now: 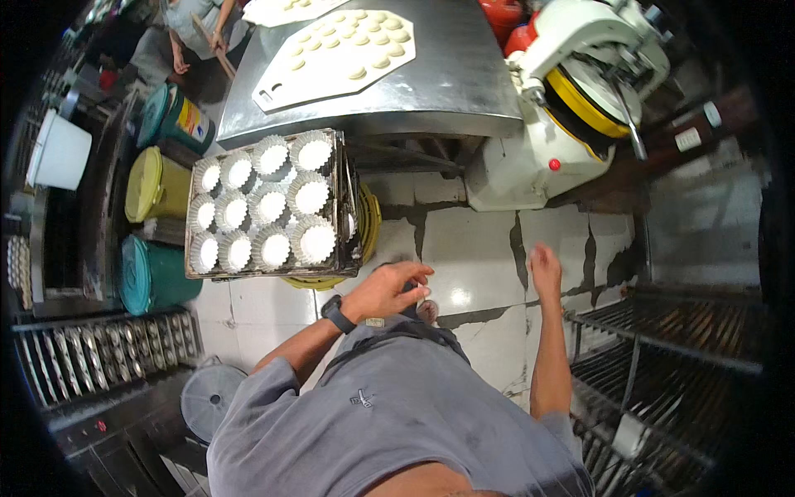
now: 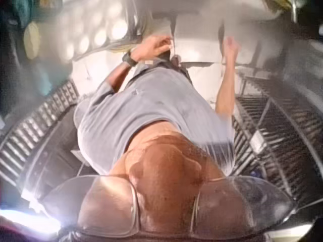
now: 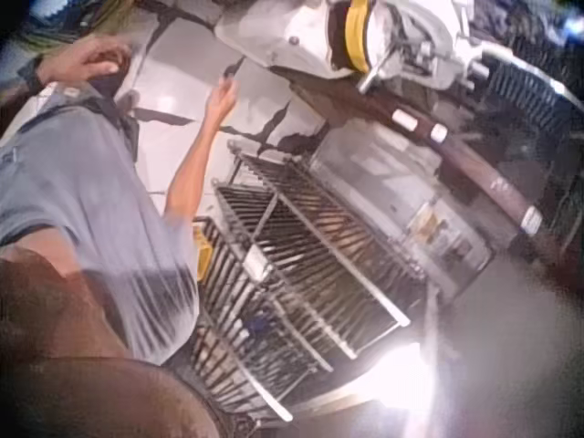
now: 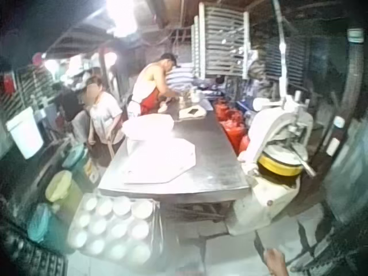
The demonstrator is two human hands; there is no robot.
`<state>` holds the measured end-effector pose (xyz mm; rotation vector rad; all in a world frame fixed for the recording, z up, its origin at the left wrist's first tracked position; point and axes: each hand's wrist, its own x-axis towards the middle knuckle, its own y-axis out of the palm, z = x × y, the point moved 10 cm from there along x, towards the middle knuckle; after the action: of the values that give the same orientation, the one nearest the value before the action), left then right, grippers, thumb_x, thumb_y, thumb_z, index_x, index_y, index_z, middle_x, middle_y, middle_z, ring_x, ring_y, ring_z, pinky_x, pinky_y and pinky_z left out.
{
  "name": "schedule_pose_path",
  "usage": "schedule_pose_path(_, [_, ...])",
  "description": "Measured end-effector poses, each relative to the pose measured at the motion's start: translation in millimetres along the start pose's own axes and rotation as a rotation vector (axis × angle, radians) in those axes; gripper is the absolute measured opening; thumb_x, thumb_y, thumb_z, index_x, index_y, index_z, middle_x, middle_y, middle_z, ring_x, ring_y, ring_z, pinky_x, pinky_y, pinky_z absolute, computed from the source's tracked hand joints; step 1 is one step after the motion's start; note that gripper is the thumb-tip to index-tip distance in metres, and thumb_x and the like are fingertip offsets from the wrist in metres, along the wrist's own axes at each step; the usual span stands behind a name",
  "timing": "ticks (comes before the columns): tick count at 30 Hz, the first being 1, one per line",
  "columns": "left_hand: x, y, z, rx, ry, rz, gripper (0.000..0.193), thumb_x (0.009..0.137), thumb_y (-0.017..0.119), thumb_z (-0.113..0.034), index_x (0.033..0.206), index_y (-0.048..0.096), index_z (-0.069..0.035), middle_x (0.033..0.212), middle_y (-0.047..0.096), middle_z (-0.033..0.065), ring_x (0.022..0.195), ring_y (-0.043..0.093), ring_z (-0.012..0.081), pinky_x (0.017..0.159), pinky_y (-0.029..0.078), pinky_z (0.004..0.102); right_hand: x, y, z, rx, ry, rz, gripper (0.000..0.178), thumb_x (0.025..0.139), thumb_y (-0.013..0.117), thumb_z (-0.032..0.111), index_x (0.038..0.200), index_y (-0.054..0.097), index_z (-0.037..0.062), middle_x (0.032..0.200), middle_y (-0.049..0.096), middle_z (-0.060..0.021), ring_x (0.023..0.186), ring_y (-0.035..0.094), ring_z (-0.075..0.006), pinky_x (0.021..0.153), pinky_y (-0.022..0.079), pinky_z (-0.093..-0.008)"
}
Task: The person places small portions of dough into paper liners on a tray, carries the tray to a rack, and then operates a dough dividing and rounding machine by placing a large piece of dough inside and pulling a lever.
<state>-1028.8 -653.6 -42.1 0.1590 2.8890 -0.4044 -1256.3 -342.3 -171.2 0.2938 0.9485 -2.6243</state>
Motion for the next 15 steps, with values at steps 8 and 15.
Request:
schedule_pose_path(8, [96.3,-179.4,6.1,0.1,0.09,-0.406,0.035,0.094,0.071,-0.021,0.125,0.064,-0.004,0.112,0.069,0.0141,0.101,0.068,0.0304,0.085,0.054,0.0382,164.2,155.2,342.9,-0.174,-0.577,0.327,0.034,0.094,0.065,0.014,0.126,0.065,0.001,0.114,0.07,-0.0171,0.102,0.068,-0.0271,0.092,0.052,-0.0371])
schedule_pose_path(15, [161.3,-281.9,-18.6,0.261,0.022,-0.479,0.036,0.093,0.072,-0.02,0.125,0.063,-0.005,0.108,0.068,0.0142,0.098,0.067,0.0332,0.08,0.054,0.04,258.5,299.7,507.5,-0.409,-1.344,0.374,0.052,0.088,0.06,0.005,0.139,0.051,-0.0028,0.137,0.058,-0.0232,0.126,0.054,-0.0395,0.106,0.045,-0.0448])
